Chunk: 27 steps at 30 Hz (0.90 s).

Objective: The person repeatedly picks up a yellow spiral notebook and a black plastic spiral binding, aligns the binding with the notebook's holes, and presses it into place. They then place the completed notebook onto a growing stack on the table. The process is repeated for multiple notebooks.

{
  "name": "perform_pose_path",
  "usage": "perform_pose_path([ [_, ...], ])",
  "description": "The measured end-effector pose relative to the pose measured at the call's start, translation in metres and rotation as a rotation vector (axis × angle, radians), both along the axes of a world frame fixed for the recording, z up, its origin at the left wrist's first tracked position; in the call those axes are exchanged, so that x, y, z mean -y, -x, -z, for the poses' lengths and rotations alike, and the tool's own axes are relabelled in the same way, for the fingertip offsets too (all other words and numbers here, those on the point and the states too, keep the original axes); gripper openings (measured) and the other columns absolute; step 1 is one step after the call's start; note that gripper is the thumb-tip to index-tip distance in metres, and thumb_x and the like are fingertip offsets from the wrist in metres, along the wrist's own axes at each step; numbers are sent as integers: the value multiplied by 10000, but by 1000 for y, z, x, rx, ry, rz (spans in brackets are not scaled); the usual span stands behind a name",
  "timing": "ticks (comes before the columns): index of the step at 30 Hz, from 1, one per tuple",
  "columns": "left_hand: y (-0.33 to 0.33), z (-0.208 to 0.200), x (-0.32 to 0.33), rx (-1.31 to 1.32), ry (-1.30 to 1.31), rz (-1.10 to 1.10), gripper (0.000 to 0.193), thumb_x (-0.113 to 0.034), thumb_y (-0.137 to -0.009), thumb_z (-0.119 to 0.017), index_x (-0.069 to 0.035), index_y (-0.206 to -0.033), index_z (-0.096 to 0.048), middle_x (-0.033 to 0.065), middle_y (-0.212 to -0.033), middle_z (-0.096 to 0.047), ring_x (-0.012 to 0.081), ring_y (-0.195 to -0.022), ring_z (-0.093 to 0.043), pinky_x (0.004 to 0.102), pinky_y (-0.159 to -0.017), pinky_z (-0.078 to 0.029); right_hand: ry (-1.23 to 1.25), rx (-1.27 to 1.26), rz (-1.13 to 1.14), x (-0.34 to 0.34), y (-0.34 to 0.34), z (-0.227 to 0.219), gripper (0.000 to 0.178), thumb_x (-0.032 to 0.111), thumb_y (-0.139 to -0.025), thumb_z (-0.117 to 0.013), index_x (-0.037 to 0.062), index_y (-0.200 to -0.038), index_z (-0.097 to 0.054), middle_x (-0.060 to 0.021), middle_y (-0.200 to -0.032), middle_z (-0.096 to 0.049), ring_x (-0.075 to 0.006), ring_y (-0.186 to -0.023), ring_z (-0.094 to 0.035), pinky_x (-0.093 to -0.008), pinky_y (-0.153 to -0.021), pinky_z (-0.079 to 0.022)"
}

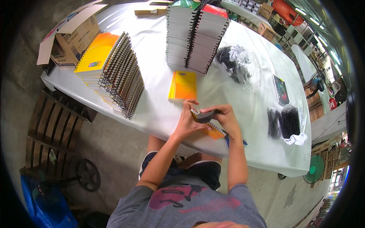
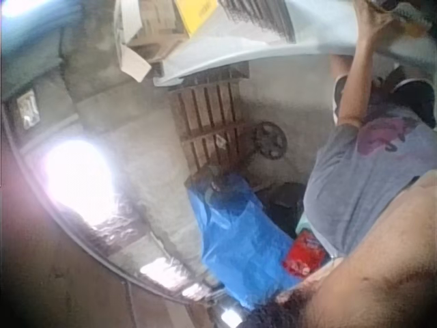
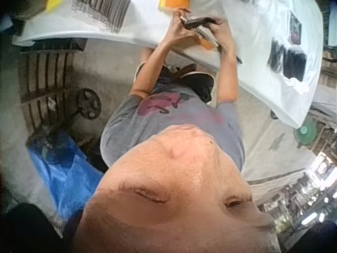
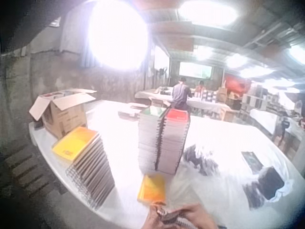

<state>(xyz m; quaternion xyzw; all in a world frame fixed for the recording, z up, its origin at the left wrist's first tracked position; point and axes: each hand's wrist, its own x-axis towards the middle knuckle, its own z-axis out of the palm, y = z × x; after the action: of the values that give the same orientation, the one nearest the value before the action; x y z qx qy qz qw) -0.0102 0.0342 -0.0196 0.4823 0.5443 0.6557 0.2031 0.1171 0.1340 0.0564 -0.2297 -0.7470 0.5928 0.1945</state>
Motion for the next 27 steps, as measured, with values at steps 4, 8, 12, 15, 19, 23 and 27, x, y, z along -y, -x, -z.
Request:
perform_pose_path([
  [4,-2,-5,0,44,28,24,882,-298,-439,-926,-62,-989,-278,138,-1113,-394,229,-966,-451,343,-843,-410,48,-64,28,1,-2,8,327,-137,-711,-513,3,-939,-702,-50,-873,-699,-88,-748,-596,-225,-690,-467],
  [8,2,3,-3,-68,-21,-16,845,-290,-492,-909,-61,-992,-268,140,-1116,-392,222,-973,-453,320,-836,-411,-181,90,139,-6,-11,7,330,-118,-723,-500,12,-952,-698,-60,-878,-699,-88,-779,-607,-232,-701,-473],
  [12,0,5,-1,12,-16,-38,606,-246,-696,-806,-44,-1004,-325,129,-1072,-440,205,-945,-469,295,-825,-411,-439,241,524,-35,-54,13,319,-61,-724,-524,38,-979,-689,-99,-880,-692,-188,-803,-640,-271,-737,-476],
  [15,-2,-1,2,227,-49,52,319,-200,-825,-689,-23,-954,-458,89,-959,-517,150,-852,-484,257,-766,-412,-706,419,594,-55,-106,35,444,-9,-740,-559,78,-1174,-584,-153,-1147,-585,-279,-1044,-558,-321,-883,-431],
  [19,0,-4,13,427,175,24,187,-178,-846,-668,-10,-894,-601,38,-842,-575,81,-743,-475,211,-674,-393,-776,477,686,-6,-121,17,639,93,-773,-621,134,-1367,-389,-150,-1429,-338,-320,-1296,-351,-385,-1056,-294],
  [23,-11,-4,13,401,7,-71,171,-109,-830,-675,-19,-974,-656,23,-831,-609,68,-718,-499,207,-647,-407,-766,532,615,49,-131,33,582,275,-838,-598,151,-1366,-389,-151,-1433,-300,-356,-1321,-267,-505,-1067,-211],
  [27,-21,-2,9,322,-189,-110,341,-34,-805,-679,-41,-1139,-609,42,-890,-663,86,-763,-579,235,-706,-460,-889,737,587,80,-120,56,498,339,-883,-537,173,-1340,-431,-159,-1362,-367,-358,-1260,-318,-519,-1043,-238],
])
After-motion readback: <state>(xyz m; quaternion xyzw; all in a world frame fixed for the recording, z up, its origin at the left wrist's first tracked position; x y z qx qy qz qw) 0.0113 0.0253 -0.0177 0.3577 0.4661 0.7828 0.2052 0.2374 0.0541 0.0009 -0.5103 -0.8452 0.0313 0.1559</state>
